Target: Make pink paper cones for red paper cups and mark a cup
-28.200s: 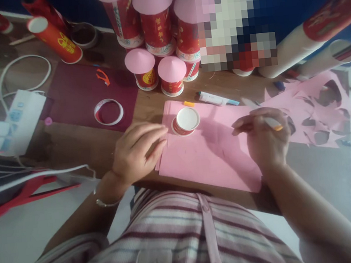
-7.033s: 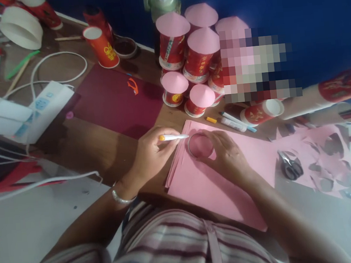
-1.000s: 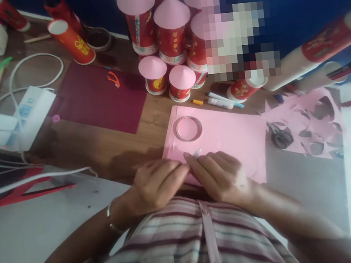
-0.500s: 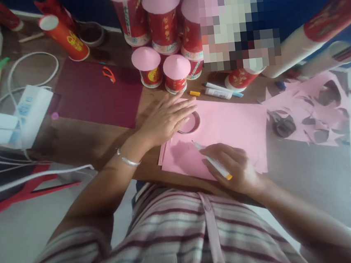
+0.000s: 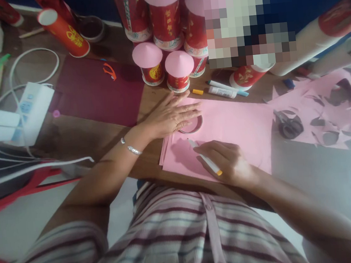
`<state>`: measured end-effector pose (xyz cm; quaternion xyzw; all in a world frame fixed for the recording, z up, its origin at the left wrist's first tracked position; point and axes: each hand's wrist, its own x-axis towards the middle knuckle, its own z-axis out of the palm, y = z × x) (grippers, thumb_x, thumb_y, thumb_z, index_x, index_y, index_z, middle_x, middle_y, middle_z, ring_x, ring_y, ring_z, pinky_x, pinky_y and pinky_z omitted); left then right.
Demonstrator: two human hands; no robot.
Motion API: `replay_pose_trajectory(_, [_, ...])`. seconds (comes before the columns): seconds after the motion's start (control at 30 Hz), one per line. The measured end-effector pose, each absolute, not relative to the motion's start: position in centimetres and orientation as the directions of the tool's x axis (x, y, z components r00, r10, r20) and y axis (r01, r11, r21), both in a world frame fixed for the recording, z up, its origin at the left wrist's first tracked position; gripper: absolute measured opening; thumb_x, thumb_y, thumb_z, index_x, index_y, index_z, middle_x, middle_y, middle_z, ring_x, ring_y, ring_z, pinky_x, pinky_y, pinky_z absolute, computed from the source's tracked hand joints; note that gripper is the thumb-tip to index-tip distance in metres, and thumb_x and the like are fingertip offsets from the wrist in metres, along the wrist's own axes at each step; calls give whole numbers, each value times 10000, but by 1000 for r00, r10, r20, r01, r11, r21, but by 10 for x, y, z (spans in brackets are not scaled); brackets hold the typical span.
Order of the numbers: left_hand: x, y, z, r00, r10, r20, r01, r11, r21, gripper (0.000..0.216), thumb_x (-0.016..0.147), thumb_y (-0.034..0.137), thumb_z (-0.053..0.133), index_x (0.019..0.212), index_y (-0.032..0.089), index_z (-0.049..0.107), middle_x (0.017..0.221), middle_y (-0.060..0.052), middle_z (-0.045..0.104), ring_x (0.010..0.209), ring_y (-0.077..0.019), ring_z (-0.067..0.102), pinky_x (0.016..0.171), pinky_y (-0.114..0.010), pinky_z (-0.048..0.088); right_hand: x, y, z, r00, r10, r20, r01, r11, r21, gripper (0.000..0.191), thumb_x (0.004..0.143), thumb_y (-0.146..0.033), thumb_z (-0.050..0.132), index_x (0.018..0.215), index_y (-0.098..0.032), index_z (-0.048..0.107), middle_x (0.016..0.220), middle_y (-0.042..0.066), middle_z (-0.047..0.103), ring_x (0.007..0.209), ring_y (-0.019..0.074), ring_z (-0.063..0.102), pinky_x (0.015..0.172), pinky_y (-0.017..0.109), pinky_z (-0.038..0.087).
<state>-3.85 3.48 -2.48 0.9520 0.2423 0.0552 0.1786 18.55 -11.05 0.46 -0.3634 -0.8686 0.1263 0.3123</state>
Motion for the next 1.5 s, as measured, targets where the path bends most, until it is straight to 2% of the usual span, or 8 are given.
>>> replay_pose_trajectory(0.2, [-39,36,-30,875,483,14,442,-811,383,565,1047,299,502,1597,397,418,1687,12,410,1645,-351,160,1285,-694,100,181,-106,-4,-580,681,446,562,732,-387,258,964,-80,622,1220,-92,651,1042,150,787,873,238,766,728,365,662])
replay_pose_trajectory(0.47, [-37,35,-28,866,499,-33,470,-790,394,519,1078,340,428,1596,374,432,1700,21,385,1650,-353,129,1285,-708,38,175,-97,-11,-618,644,451,575,761,-300,292,938,-19,560,1213,-76,642,1017,146,789,825,236,760,665,355,630])
replay_pose_trajectory(0.9, [-37,34,-24,861,506,-55,479,-769,424,510,1086,363,414,1595,354,438,1697,12,388,1654,-339,110,1291,-693,-26,178,-89,-17,-625,640,447,553,767,-324,299,969,-62,540,1240,-97,661,1029,142,784,873,230,754,712,357,632])
replay_pose_trajectory(1.33, [-37,35,-25,854,519,0,470,-774,425,507,1064,351,477,1569,391,464,1655,-9,455,1640,-325,200,1289,-709,35,194,-92,-8,-591,685,426,568,728,-383,243,976,-110,595,1197,-128,693,981,116,794,815,224,761,675,352,626])
replay_pose_trajectory(1.5, [-37,35,-24,856,515,-33,475,-761,441,500,1082,367,424,1580,382,452,1667,-6,435,1647,-323,169,1290,-702,10,201,-93,-6,-574,705,417,579,709,-402,261,962,-83,581,1196,-143,678,1042,111,799,886,225,771,736,349,647])
